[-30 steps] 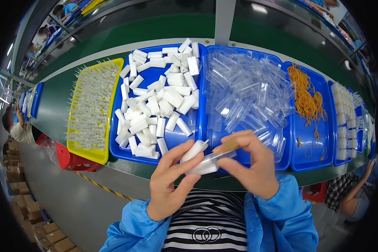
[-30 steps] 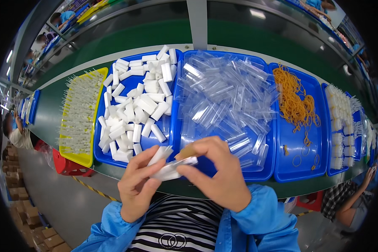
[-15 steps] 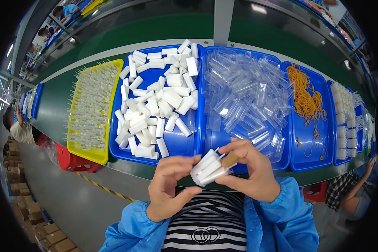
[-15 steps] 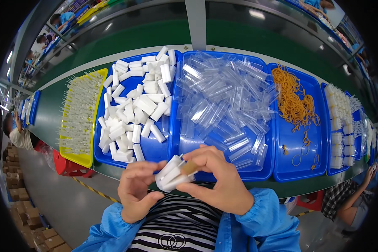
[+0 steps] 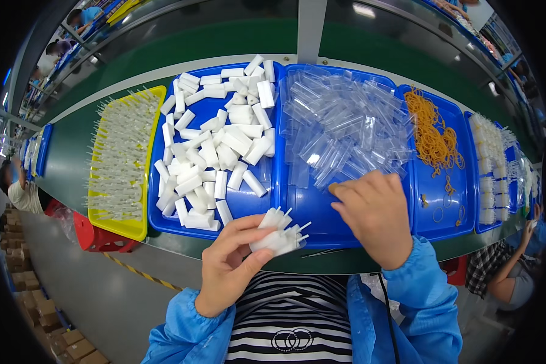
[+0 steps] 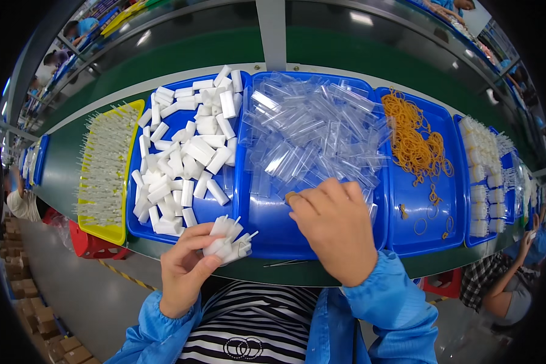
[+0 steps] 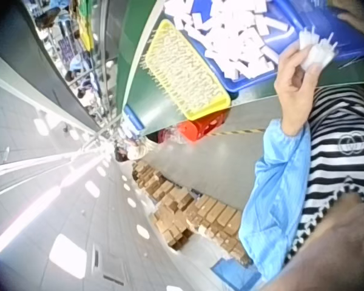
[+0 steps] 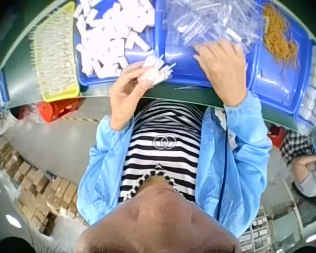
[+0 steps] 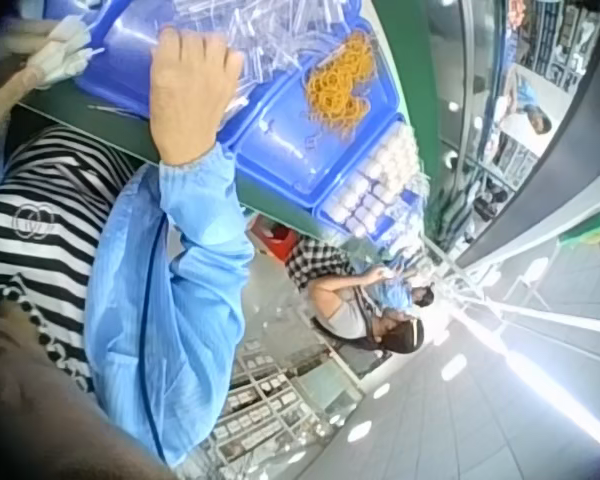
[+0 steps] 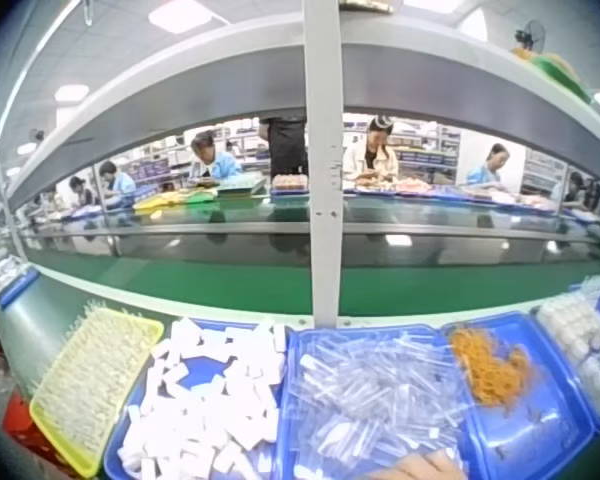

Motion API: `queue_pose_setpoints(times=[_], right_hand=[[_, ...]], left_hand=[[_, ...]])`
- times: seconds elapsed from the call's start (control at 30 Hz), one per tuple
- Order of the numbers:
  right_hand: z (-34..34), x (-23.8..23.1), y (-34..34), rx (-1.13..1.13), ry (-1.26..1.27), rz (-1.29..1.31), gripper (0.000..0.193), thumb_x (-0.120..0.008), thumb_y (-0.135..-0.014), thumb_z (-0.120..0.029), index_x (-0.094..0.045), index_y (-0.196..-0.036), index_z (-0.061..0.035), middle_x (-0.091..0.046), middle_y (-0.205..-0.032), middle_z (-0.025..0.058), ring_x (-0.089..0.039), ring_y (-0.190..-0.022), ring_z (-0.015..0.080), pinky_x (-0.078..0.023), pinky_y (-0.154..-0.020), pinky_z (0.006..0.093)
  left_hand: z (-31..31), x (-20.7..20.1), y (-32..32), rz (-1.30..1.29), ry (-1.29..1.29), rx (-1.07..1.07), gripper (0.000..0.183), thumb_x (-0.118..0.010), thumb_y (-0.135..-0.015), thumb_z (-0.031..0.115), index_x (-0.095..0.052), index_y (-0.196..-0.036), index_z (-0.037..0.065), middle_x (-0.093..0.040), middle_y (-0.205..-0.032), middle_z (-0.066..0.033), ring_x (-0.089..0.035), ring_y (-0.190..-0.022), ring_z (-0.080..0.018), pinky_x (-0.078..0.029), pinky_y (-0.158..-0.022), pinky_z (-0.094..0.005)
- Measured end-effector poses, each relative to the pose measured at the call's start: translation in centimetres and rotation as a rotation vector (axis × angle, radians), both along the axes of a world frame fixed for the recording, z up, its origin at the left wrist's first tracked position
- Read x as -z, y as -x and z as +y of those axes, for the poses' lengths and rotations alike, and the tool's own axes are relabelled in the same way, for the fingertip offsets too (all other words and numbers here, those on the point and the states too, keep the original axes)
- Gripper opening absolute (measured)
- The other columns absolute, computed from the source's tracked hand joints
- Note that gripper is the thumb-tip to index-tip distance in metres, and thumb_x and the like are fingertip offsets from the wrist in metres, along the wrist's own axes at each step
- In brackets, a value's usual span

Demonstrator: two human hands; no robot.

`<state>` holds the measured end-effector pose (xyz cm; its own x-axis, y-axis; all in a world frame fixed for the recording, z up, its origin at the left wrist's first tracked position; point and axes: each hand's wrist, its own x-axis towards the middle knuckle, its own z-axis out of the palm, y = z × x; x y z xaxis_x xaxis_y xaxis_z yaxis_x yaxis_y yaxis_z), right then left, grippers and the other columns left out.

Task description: The person assembles small medical kits by inserting white foam cylinders into clear plastic tubes. They gather a set of these tubes, secure them with a rubber band, and place the bundle into a clear plastic bag. The process is repeated continuously on an assembly line.

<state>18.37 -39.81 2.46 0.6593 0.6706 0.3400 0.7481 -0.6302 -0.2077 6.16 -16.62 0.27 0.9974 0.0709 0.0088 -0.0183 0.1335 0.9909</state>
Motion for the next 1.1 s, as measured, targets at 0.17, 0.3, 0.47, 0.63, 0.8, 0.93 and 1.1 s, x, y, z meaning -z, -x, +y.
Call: queue_pose_setpoints(times=[0.17, 0.3, 0.47, 0.63, 0.8, 0.93, 1.1], right_hand=[[1.3, 0.9, 0.5, 0.0, 0.282, -0.061, 0.029, -0.064, -0.076, -0.012, -0.067, -0.103, -0.0023, -0.062, -0.086, 0.0061, -0.055, -0.084, 0.0204, -0.041, -0.077, 0.0343], [1.5, -0.9, 0.5, -0.006, -0.164, 0.457, 0.026, -0.064, -0.083, -0.004, -0.064, -0.108, 0.001, -0.065, -0.095, 0.0108, -0.063, -0.09, 0.0244, -0.048, -0.083, 0.0359], [3.1, -1.6, 1.6, 0.083, -1.133, 1.056, 0.033, -0.058, -0.094, -0.001, -0.052, -0.125, 0.0038, -0.067, -0.112, 0.0177, -0.067, -0.103, 0.0243, -0.051, -0.094, 0.0356], [3.9, -0.2, 3.6, 0.035, -1.19, 1.128, 0.034, -0.057, -0.095, -0.001, -0.049, -0.128, 0.0037, -0.066, -0.118, 0.0187, -0.065, -0.11, 0.0218, -0.049, -0.098, 0.0345], [3.9, 0.5, 3.6, 0.014, -0.971, 0.932, 0.032, -0.068, -0.09, -0.001, -0.051, -0.118, 0.0011, -0.069, -0.111, 0.0138, -0.066, -0.104, 0.0177, -0.049, -0.097, 0.0322], [3.9, 1.0, 4.4, 0.034, -0.952, 0.762, 0.037, -0.075, -0.085, -0.004, -0.052, -0.114, -0.0017, -0.072, -0.106, 0.0107, -0.068, -0.101, 0.0172, -0.045, -0.102, 0.0384], [3.8, 1.9, 4.8, -0.07, -0.898, 0.654, 0.038, -0.077, -0.083, -0.006, -0.054, -0.113, -0.0039, -0.075, -0.102, 0.0084, -0.07, -0.095, 0.0192, -0.038, -0.107, 0.0453]], left_hand=[[-0.2, 0.1, -0.5, 0.0, 0.1, -0.033, 0.028, -0.067, -0.089, -0.009, -0.064, -0.116, -0.005, -0.051, -0.134, -0.0191, -0.058, -0.121, -0.0283, -0.054, -0.1, -0.0388], [-0.5, 0.1, -0.5, -0.056, -0.007, -0.082, 0.029, -0.068, -0.088, -0.007, -0.065, -0.117, -0.004, -0.051, -0.135, -0.0195, -0.059, -0.121, -0.028, -0.055, -0.099, -0.0367], [-1.2, 0.0, -0.2, -0.036, -0.05, -0.101, 0.028, -0.069, -0.088, -0.005, -0.067, -0.116, -0.004, -0.052, -0.136, -0.0198, -0.06, -0.12, -0.0272, -0.057, -0.096, -0.0348], [-1.8, -0.4, -0.5, -0.05, -0.08, -0.138, 0.027, -0.069, -0.089, -0.004, -0.068, -0.115, -0.004, -0.053, -0.135, -0.0201, -0.06, -0.119, -0.0265, -0.057, -0.094, -0.0339], [-1.9, -0.2, -0.2, -0.056, -0.139, -0.172, 0.027, -0.069, -0.089, -0.005, -0.067, -0.116, -0.003, -0.053, -0.133, -0.02, -0.061, -0.117, -0.0253, -0.057, -0.092, -0.0322], [-1.9, -0.4, -0.2, -0.064, -0.11, -0.164, 0.021, -0.069, -0.09, -0.003, -0.068, -0.111, -0.003, -0.054, -0.133, -0.0189, -0.061, -0.116, -0.0248, -0.055, -0.092, -0.032], [-2.2, -0.5, -0.5, -0.037, -0.133, -0.213, 0.014, -0.071, -0.087, -0.002, -0.069, -0.101, -0.002, -0.056, -0.127, -0.0176, -0.063, -0.112, -0.0233, -0.054, -0.092, -0.0313]])
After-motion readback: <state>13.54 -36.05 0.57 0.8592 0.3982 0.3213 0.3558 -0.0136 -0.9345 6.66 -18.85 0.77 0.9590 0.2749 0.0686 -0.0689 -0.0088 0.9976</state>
